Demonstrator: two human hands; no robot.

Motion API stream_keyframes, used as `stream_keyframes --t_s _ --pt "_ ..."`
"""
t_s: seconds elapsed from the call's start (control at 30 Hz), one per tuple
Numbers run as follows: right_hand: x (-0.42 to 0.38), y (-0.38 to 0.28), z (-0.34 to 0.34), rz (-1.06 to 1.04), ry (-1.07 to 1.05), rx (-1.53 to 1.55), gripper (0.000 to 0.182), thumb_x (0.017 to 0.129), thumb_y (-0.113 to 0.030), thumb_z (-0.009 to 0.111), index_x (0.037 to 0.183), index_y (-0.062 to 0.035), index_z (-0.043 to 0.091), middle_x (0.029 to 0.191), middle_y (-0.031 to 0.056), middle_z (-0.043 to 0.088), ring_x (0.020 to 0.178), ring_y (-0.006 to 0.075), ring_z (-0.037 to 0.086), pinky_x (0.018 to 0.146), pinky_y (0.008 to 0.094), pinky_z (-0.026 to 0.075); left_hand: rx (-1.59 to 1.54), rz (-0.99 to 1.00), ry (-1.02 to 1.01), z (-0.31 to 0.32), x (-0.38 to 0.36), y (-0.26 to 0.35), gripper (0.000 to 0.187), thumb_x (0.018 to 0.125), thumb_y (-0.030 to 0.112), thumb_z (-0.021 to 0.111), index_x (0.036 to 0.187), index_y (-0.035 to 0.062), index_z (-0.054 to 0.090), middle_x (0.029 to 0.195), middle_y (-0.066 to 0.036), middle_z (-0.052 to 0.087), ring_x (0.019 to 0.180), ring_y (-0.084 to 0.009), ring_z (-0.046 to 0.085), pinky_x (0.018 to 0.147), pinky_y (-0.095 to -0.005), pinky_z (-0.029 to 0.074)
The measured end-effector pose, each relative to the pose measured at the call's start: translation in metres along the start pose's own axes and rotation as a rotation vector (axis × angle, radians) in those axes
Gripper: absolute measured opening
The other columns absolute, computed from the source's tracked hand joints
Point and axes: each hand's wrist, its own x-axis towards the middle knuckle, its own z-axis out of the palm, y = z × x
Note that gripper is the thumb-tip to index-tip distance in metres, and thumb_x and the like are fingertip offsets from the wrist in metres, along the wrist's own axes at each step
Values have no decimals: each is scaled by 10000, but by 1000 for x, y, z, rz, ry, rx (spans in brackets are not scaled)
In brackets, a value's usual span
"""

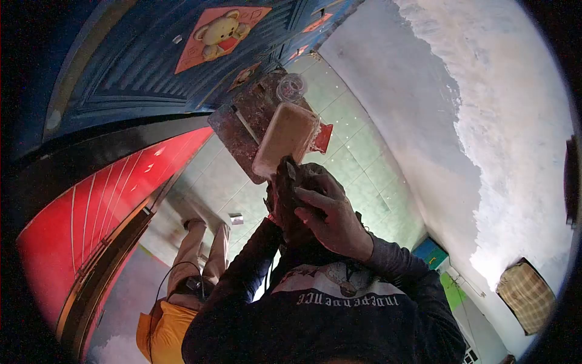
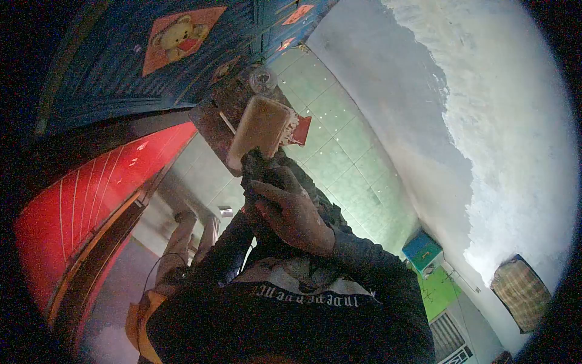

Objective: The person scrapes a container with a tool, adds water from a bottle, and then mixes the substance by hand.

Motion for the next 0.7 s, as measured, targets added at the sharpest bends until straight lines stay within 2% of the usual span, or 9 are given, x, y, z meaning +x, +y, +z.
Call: stream_keyframes --t_s 0.03,0.1,0.13,0.3,0.33,0.4,0.43,0.5,0.7 --pt "1 -2 1 1 1 0 352 841 -82 708 1185 -38 648 1237 229 549 1159 419 547 953 454 467 1 -1 1 3 9 18 647 778 -109 612 1402 -17 469 1465 -93 465 1346 -221 401 1046 -284 506" --pt "5 -6 4 29 -17 -25 396 836 -92 711 1225 -61 640 1256 230 527 1155 418 545 938 464 472 141 -572 211 20 37 59 403 1020 325 508 1301 37 532 1221 -119 573 1097 -244 587 922 -379 499" --pt "6 -6 6 32 -16 -24 396 836 -92 711 1225 -61 640 1256 230 527 1155 418 545 938 464 472 143 -571 214 16 38 61 403 1020 325 508 1301 37 532 1221 -119 573 1097 -244 587 922 -379 499" --pt "8 -9 9 105 -72 -23 467 854 -112 701 1309 -93 598 1294 225 488 1172 426 537 946 483 468 399 -444 -465 -5 35 42 584 923 73 509 1482 -7 361 1577 -123 319 1453 -254 278 1164 -340 369" --pt "9 -9 8 108 -71 -23 467 854 -112 701 1309 -93 598 1294 225 488 1172 426 537 946 483 468 400 -443 -462 -5 34 43 584 923 73 509 1482 -7 361 1577 -123 319 1453 -254 278 1164 -340 369" --pt "11 -6 8 107 -63 6 458 864 -118 693 1310 -83 595 1281 225 490 1175 429 530 955 483 464 66 -542 -42 -2 36 49 517 929 121 624 1419 52 474 1315 -120 540 1293 -235 487 1108 -378 377" --pt "12 -4 8 107 -61 7 458 864 -118 693 1310 -83 595 1281 225 490 1175 429 530 955 483 464 66 -544 -41 4 46 61 517 929 121 624 1419 52 474 1315 -120 540 1293 -235 487 1108 -378 377" --pt "14 0 9 49 -50 -14 480 860 -119 695 1323 -69 578 1283 227 484 1180 431 524 966 474 459 634 -756 -49 24 69 79 585 883 73 659 1432 42 460 1381 -126 471 1354 -223 402 1142 -363 333" --pt "26 1 13 119 -35 8 515 843 -109 700 1333 -46 555 1294 234 478 1187 434 516 971 468 455 -65 -228 -32 6 20 2 633 854 54 683 1441 36 447 1435 -131 401 1386 -224 344 1167 -356 298"
